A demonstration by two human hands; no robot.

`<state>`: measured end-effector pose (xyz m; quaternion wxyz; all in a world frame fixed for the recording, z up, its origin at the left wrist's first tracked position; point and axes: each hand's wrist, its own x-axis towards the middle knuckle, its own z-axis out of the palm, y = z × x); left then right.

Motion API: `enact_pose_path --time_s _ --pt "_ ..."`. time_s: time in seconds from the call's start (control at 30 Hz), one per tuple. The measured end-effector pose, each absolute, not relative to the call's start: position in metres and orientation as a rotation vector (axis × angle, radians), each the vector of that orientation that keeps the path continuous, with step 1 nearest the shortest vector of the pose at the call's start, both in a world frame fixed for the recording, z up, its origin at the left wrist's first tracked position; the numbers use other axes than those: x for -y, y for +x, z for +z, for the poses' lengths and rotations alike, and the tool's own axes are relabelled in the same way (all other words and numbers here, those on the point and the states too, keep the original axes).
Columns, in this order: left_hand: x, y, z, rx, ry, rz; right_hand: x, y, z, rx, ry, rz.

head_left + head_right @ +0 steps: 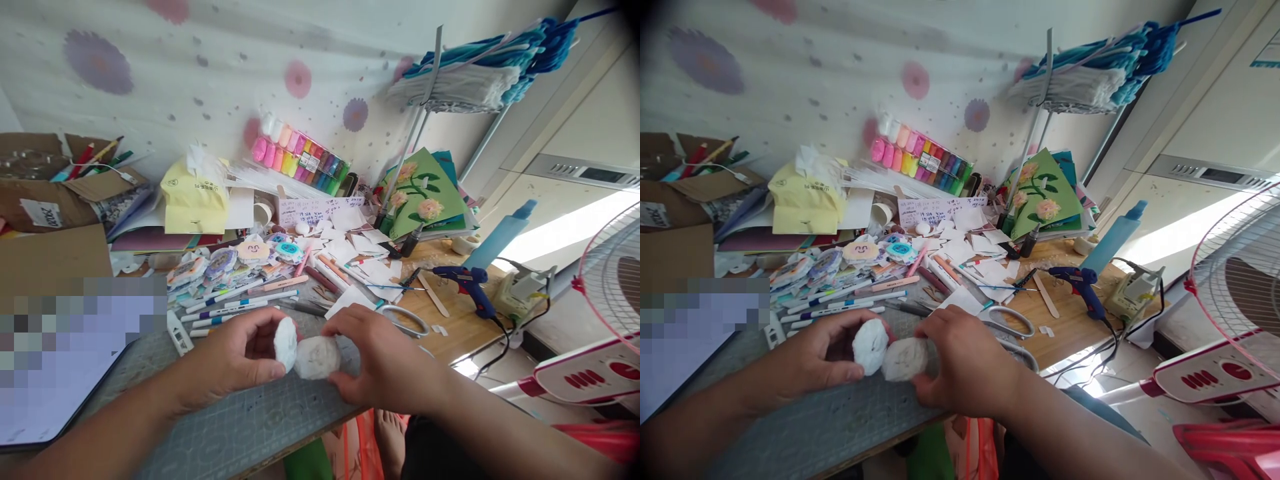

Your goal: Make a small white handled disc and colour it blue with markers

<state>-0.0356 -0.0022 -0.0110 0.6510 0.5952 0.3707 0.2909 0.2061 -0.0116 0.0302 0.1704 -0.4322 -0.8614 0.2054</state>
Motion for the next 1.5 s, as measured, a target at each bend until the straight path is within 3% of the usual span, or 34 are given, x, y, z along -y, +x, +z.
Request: enact_pose_path --time_s 0.33,1.13,1.5 --pt "0.012 -0.022 -0.003 -0.807 1.235 0.847 0.011 0.193 0.021 1.811 -1.107 1.217" --pt "0.016 -0.024 -0.002 -0.857 1.396 0.857 0.015 0.167 0.014 1.527 -0.897 1.448" --pt "0.017 -0.025 -0.002 -0.708 0.925 0.908 0.009 0.171 -0.003 1.479 -0.545 1.456"
